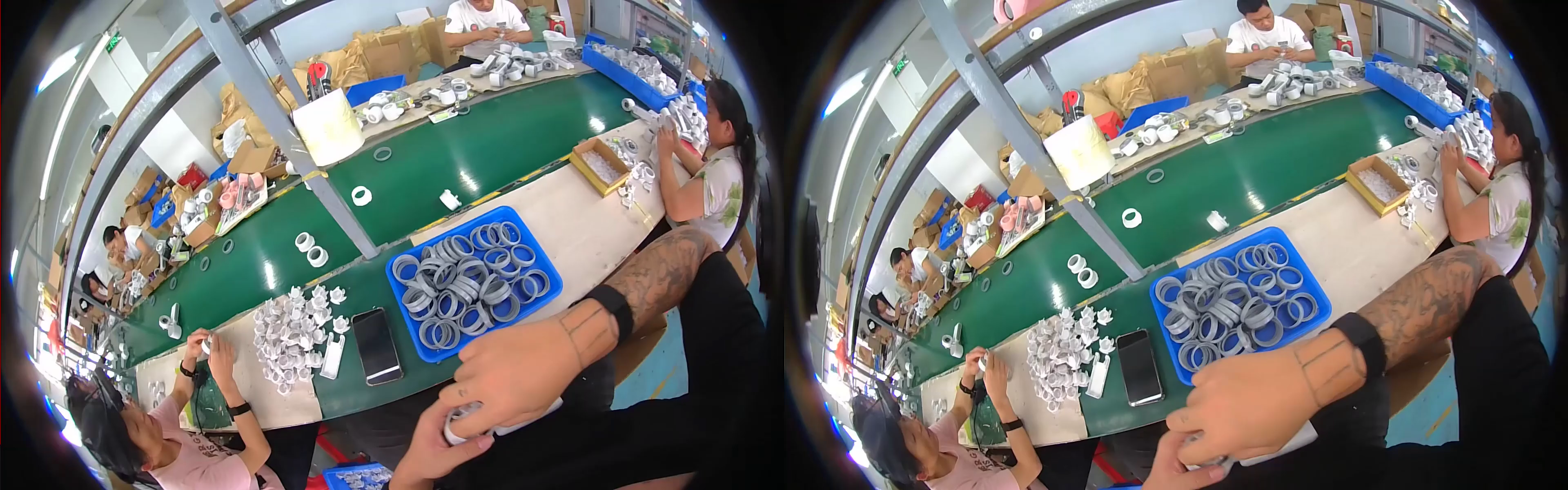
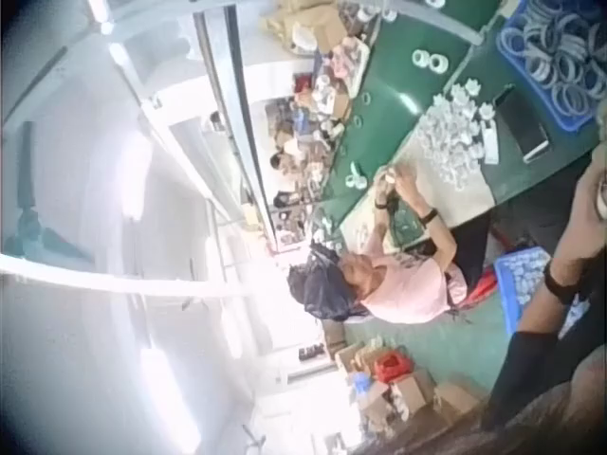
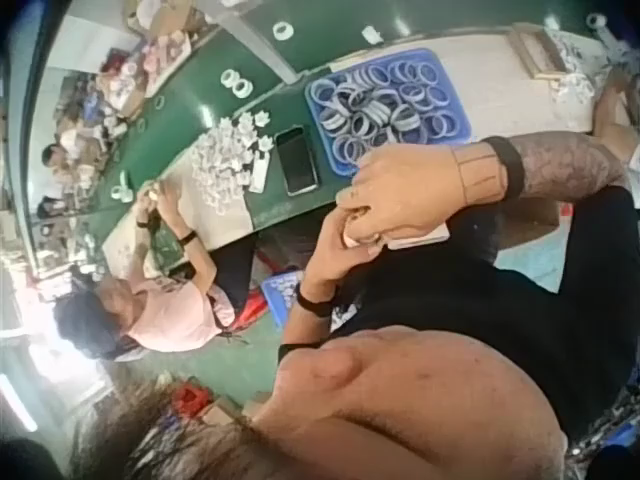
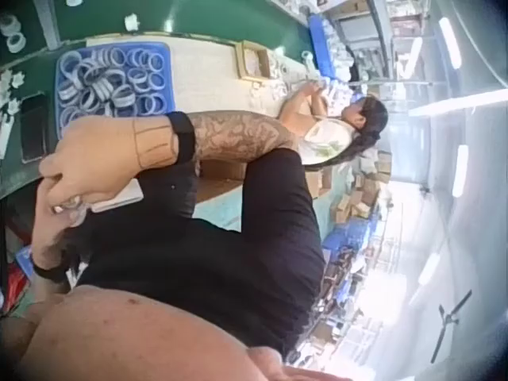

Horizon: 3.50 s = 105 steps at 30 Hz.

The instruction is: The recorder assembles small white plastic components by fitting different parts together on a factory workbench.

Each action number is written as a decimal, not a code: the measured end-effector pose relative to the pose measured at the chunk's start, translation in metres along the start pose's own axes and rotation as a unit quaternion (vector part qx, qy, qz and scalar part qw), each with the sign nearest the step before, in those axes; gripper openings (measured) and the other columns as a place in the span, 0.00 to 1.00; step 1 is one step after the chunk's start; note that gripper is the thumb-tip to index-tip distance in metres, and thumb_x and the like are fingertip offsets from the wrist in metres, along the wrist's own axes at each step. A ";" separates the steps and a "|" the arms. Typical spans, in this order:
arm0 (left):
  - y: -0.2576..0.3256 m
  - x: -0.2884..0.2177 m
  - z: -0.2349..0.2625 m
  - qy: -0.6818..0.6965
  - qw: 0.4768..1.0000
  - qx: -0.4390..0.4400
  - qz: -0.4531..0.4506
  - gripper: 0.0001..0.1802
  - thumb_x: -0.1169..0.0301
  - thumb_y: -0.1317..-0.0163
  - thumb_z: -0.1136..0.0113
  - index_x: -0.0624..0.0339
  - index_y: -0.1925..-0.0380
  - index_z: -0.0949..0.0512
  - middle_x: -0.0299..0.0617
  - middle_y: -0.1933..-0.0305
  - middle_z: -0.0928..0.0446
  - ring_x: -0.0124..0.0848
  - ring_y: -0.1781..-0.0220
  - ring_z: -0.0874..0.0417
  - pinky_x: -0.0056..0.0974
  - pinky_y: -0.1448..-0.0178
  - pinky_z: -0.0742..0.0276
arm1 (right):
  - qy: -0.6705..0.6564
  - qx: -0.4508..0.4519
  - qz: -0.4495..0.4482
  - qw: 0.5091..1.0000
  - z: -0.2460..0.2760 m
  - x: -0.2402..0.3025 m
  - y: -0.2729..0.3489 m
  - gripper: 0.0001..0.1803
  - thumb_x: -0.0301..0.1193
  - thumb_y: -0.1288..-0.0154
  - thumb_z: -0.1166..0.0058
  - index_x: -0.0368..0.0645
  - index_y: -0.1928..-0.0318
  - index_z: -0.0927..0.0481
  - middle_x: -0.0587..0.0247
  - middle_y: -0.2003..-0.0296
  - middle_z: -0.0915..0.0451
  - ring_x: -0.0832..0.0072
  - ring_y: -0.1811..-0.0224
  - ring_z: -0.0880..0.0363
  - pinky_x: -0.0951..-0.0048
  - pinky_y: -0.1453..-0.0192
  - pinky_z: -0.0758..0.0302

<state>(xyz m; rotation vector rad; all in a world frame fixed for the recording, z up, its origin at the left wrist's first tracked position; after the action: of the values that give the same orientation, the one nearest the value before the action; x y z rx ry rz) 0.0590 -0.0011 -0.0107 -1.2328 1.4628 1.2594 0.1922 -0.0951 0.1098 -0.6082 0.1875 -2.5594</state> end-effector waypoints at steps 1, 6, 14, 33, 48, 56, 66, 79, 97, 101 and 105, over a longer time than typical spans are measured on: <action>0.001 0.005 0.000 0.039 0.999 0.023 -0.012 0.34 0.52 0.28 0.24 0.62 0.31 0.20 0.49 0.37 0.13 0.41 0.36 0.10 0.49 0.28 0.16 | 0.070 -0.019 0.032 0.997 0.000 0.006 -0.003 0.15 0.38 0.31 0.33 0.54 0.46 0.18 0.67 0.52 0.19 0.70 0.61 0.15 0.61 0.58 0.25; 0.014 -0.031 -0.039 0.117 0.991 0.061 -0.004 0.33 0.64 0.31 0.20 0.62 0.31 0.21 0.47 0.38 0.11 0.35 0.37 0.10 0.41 0.34 0.14 | 0.140 -0.025 0.131 0.981 0.016 0.050 0.007 0.08 0.37 0.30 0.39 0.48 0.56 0.19 0.73 0.63 0.26 0.77 0.65 0.20 0.71 0.62 0.31; 0.025 -0.100 -0.053 -0.121 0.984 0.019 -0.133 0.24 0.64 0.39 0.19 0.64 0.47 0.16 0.49 0.56 0.11 0.38 0.53 0.07 0.44 0.48 0.13 | 0.044 -0.037 0.089 0.994 0.030 0.077 -0.003 0.09 0.39 0.27 0.35 0.48 0.59 0.15 0.66 0.67 0.18 0.67 0.69 0.17 0.61 0.65 0.23; -0.130 -0.016 0.346 0.369 0.849 -0.366 -0.099 0.20 0.46 0.23 0.33 0.46 0.46 0.18 0.33 0.53 0.15 0.36 0.52 0.14 0.42 0.57 0.18 | -0.388 -0.450 -0.731 0.337 -0.279 0.080 0.501 0.09 0.27 0.35 0.52 0.39 0.67 0.18 0.54 0.80 0.21 0.63 0.82 0.17 0.63 0.82 0.23; -0.217 0.003 0.286 0.117 0.844 -0.512 -0.106 0.35 0.40 0.17 0.40 0.50 0.23 0.29 0.48 0.22 0.25 0.49 0.26 0.23 0.62 0.25 0.25 | -0.466 -0.536 -0.690 0.140 -0.332 0.155 0.562 0.09 0.28 0.26 0.45 0.34 0.60 0.17 0.52 0.73 0.17 0.60 0.79 0.17 0.53 0.77 0.18; 0.000 0.098 0.126 -0.080 0.866 -0.484 -0.099 0.10 0.66 0.24 0.29 0.61 0.58 0.17 0.37 0.69 0.18 0.27 0.66 0.17 0.36 0.62 0.22 | -0.355 -0.449 -0.747 0.339 -0.262 -0.019 0.519 0.06 0.27 0.26 0.39 0.37 0.58 0.17 0.61 0.71 0.16 0.67 0.71 0.15 0.64 0.66 0.14; -0.015 0.148 0.047 -0.597 0.754 -0.274 0.027 0.20 0.47 0.38 0.20 0.51 0.60 0.09 0.39 0.56 0.08 0.49 0.45 0.09 0.54 0.38 0.17 | -0.137 -0.032 -0.743 0.655 -0.179 -0.034 0.451 0.24 0.36 0.29 0.29 0.38 0.37 0.14 0.45 0.52 0.11 0.49 0.44 0.09 0.56 0.36 0.14; -0.165 0.283 -0.046 -0.528 0.832 -0.009 0.173 0.34 0.40 0.30 0.30 0.48 0.34 0.11 0.50 0.29 0.12 0.58 0.27 0.14 0.58 0.26 0.19 | 0.068 -0.199 -0.761 0.613 -0.084 -0.216 0.425 0.50 0.69 0.21 0.49 0.52 0.12 0.34 0.32 0.11 0.45 0.32 0.08 0.51 0.27 0.09 0.51; -0.160 0.316 -0.023 -0.522 0.844 -0.122 0.028 0.28 0.45 0.30 0.25 0.56 0.43 0.07 0.47 0.43 0.05 0.49 0.38 0.06 0.51 0.30 0.16 | 0.073 -0.100 -0.778 0.616 -0.082 -0.222 0.422 0.60 0.77 0.24 0.52 0.54 0.06 0.46 0.27 0.08 0.61 0.25 0.06 0.68 0.24 0.07 0.64; -0.155 0.306 -0.019 -0.468 0.870 -0.157 -0.005 0.24 0.50 0.29 0.24 0.55 0.43 0.07 0.47 0.41 0.06 0.47 0.38 0.06 0.49 0.30 0.16 | 0.063 -0.087 -0.781 0.615 -0.086 -0.224 0.415 0.60 0.77 0.25 0.53 0.55 0.06 0.48 0.27 0.08 0.62 0.26 0.05 0.68 0.23 0.07 0.64; -0.155 0.300 -0.011 -0.331 0.920 -0.204 -0.046 0.23 0.59 0.26 0.24 0.62 0.38 0.09 0.51 0.34 0.08 0.50 0.31 0.09 0.49 0.25 0.19 | 0.064 -0.081 -0.785 0.610 -0.084 -0.222 0.408 0.61 0.78 0.25 0.53 0.56 0.06 0.48 0.28 0.08 0.63 0.26 0.05 0.68 0.23 0.07 0.64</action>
<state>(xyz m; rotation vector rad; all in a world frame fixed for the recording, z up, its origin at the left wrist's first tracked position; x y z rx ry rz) 0.1577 -0.0618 -0.3277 -0.9604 0.6633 1.7525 0.5051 -0.3364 -0.1491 -0.8460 -0.2301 -4.3627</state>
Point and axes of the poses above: each hand's wrist, its own y-axis away from the middle knuckle, its own z-axis out of the back of the hand, x = y × z, the point moved 6 cm from there along -y, towards the middle knuckle
